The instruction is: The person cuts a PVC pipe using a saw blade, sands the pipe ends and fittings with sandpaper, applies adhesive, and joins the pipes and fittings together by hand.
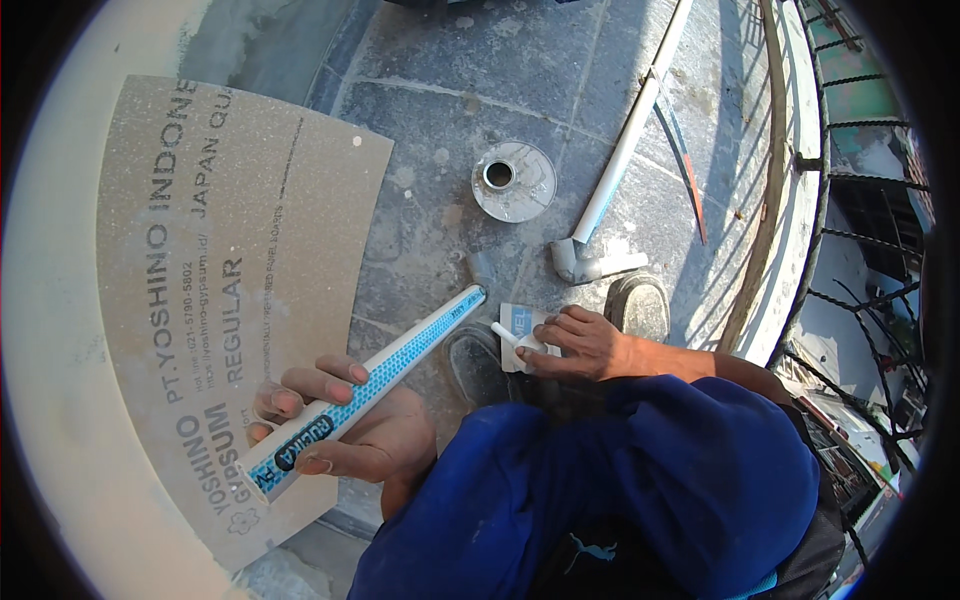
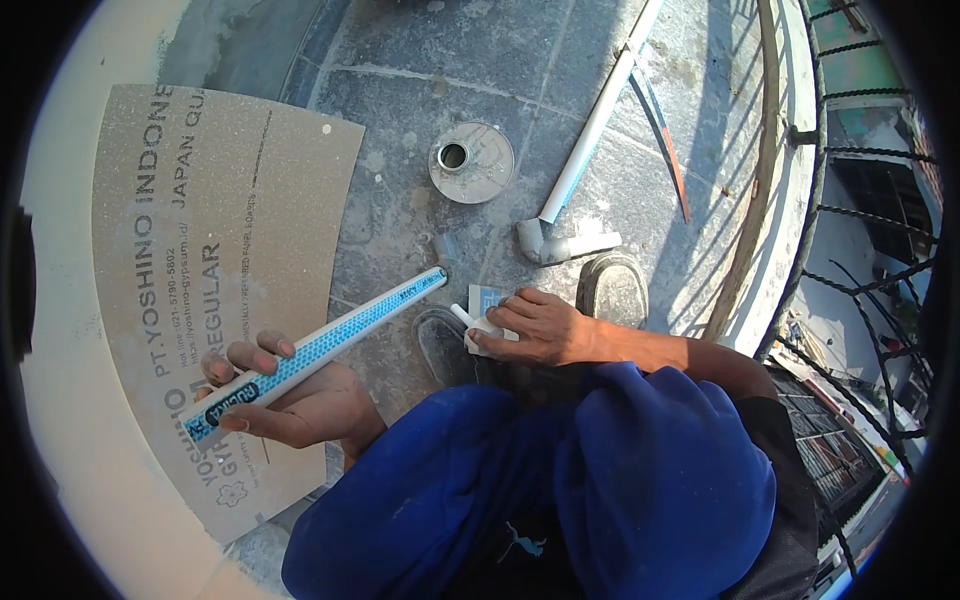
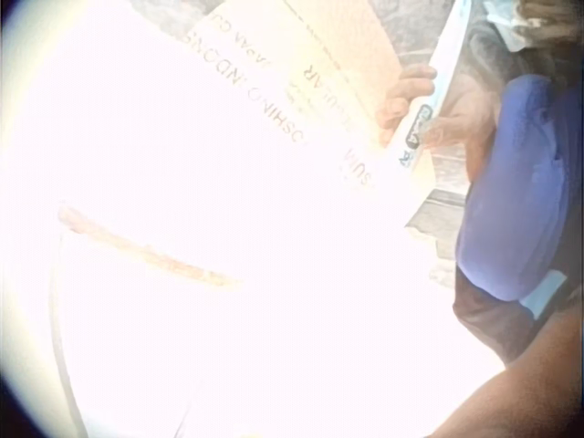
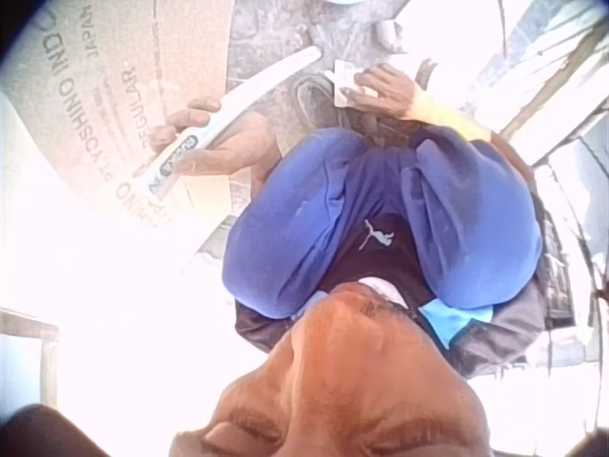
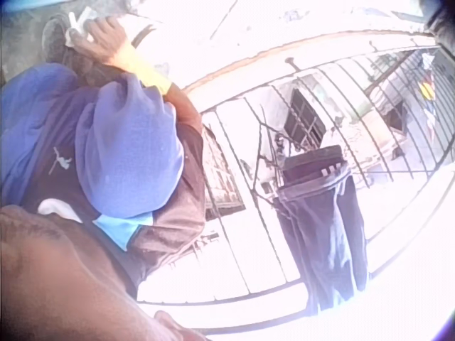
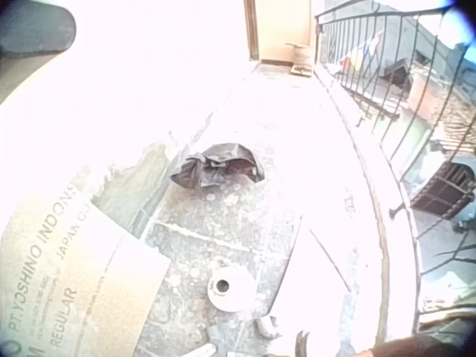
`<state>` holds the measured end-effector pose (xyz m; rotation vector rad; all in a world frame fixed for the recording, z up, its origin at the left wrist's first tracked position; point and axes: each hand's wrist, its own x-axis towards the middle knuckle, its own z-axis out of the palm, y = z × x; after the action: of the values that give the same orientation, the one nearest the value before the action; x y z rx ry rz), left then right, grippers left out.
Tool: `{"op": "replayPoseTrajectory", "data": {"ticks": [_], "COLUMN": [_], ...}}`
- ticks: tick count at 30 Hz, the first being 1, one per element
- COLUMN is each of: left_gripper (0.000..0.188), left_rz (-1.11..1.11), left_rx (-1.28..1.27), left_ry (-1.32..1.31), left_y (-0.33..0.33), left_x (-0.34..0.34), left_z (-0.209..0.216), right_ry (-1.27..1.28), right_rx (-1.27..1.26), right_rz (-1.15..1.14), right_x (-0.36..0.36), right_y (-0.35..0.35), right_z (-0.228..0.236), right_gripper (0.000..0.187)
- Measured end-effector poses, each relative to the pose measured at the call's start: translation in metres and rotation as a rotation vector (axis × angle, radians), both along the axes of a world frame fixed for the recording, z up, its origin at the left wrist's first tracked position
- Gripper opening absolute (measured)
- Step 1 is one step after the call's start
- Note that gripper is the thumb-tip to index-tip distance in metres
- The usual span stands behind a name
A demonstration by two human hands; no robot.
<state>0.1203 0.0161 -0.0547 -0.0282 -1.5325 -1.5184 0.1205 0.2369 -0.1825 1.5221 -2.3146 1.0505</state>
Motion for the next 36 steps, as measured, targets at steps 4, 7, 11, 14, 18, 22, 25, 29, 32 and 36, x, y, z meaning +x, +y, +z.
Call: {"op": "replayPoseTrajectory", "data": {"ticks": [4,7,11,14,18,22,25,29,32,36], "left_gripper": [0.037,0.038,0.038,0.037,0.036,0.035,0.036,0.036,0.037,0.038], "left_rz": [-0.011,-0.006,-0.043,-0.038,-0.049,-0.050,-0.039,-0.014,-0.022,-0.034], "left_rx": [0.027,0.024,0.017,0.034,0.010,0.027,0.013,0.004,0.015,0.032], "left_ry": [0.012,0.016,0.014,-0.019,-0.026,-0.037,-0.024,-0.016,0.001,0.002], "left_y": [0.000,0.000,-0.003,-0.003,-0.008,-0.006,-0.008,-0.011,-0.015,-0.031], "left_x": [0.002,0.002,0.002,0.001,0.006,0.006,0.007,0.006,0.004,0.004], "left_z": [-0.003,-0.002,0.000,-0.001,-0.001,-0.001,-0.003,-0.003,-0.007,-0.008], "right_ry": [-0.242,-0.270,-0.161,-0.048,-0.221,-0.229,-0.183,-0.127,-0.279,-0.474], "right_rx": [-0.076,-0.146,-0.020,-0.027,-0.061,-0.106,-0.085,0.000,-0.089,-0.257], "right_rz": [-0.135,-0.268,-0.262,-0.054,-0.071,-0.270,-0.266,-0.085,-0.123,-0.401], "right_x": [-0.013,-0.024,-0.022,-0.008,-0.005,-0.027,-0.030,-0.012,-0.017,-0.047], "right_y": [0.001,0.003,0.001,0.001,-0.001,0.003,0.001,0.001,0.010,0.017], "right_z": [-0.007,-0.011,-0.007,-0.009,-0.006,-0.013,-0.010,-0.009,0.007,0.028], "right_gripper": [0.045,0.052,0.046,0.040,0.043,0.048,0.047,0.043,0.046,0.048]}}
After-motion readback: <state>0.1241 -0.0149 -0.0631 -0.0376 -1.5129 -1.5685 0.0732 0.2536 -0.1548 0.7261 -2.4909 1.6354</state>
